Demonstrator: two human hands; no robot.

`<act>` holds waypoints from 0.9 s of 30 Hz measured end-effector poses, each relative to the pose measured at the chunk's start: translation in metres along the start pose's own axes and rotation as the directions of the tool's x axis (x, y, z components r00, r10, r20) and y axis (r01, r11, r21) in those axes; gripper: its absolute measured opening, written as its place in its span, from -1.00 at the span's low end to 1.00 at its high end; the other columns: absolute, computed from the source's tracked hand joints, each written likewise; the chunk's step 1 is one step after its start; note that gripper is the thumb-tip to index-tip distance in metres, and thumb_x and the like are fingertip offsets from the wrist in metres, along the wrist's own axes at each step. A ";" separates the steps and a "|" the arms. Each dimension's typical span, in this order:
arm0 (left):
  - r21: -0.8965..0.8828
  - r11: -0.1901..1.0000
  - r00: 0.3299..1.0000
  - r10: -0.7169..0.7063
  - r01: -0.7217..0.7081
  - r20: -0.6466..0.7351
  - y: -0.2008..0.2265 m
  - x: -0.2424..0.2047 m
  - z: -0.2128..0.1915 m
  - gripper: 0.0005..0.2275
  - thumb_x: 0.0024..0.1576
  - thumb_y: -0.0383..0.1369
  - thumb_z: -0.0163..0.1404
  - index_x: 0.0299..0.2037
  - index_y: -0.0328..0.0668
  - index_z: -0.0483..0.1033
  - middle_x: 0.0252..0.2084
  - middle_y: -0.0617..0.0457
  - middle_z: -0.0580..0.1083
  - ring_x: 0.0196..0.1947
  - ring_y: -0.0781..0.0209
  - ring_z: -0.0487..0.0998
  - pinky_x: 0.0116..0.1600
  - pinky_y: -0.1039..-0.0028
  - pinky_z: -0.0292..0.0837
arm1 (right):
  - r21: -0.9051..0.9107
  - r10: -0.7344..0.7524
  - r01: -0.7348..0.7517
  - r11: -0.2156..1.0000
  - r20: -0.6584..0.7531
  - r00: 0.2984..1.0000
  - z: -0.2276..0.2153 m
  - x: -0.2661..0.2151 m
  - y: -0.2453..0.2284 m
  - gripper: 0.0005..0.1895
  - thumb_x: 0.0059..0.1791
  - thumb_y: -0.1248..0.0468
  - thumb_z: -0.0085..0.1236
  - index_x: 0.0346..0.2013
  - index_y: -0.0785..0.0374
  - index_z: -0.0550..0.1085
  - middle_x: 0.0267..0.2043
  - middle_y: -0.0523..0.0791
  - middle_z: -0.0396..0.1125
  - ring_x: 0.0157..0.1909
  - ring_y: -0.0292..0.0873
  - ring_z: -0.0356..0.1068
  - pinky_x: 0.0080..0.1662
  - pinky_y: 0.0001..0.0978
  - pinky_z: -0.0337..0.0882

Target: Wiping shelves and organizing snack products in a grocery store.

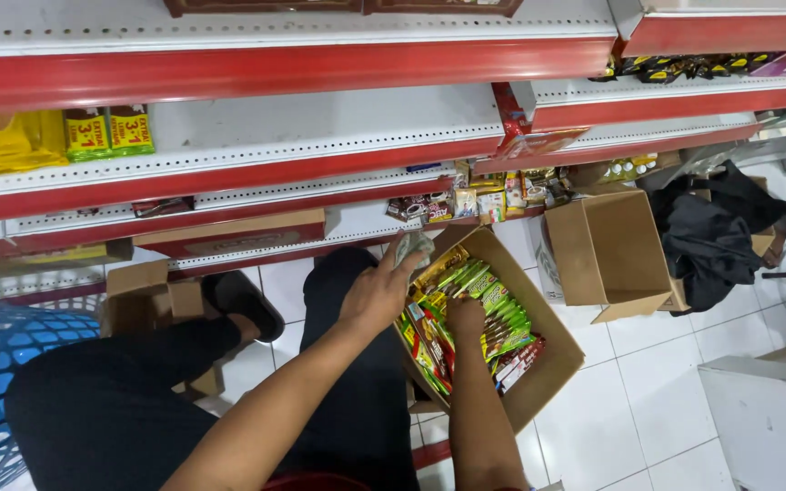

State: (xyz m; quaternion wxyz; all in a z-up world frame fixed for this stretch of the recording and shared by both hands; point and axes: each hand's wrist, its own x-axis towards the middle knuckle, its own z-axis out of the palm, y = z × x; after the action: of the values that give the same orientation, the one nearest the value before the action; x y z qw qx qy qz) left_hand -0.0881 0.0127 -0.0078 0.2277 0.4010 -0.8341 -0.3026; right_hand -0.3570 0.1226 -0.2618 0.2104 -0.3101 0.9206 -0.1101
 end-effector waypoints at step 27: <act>-0.099 0.989 0.992 -0.099 0.106 0.074 -0.001 0.002 -0.019 -0.64 0.08 -0.50 -0.04 0.09 0.01 0.53 0.57 -0.20 -0.05 -0.09 -0.31 0.61 -0.01 0.08 0.56 | 0.952 0.038 -0.235 0.198 0.233 0.972 -0.158 -0.134 -0.106 -0.90 0.01 0.35 0.03 -0.40 0.20 0.33 -0.36 -0.19 0.23 -0.33 -0.24 0.27 -0.06 -0.12 0.55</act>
State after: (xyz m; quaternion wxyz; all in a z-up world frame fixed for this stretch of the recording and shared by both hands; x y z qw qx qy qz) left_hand -0.0766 0.0045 0.0056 0.2030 0.4206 -0.8031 -0.3700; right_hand -0.2773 0.1336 -0.0432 0.4386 -0.0337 0.6508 -0.6189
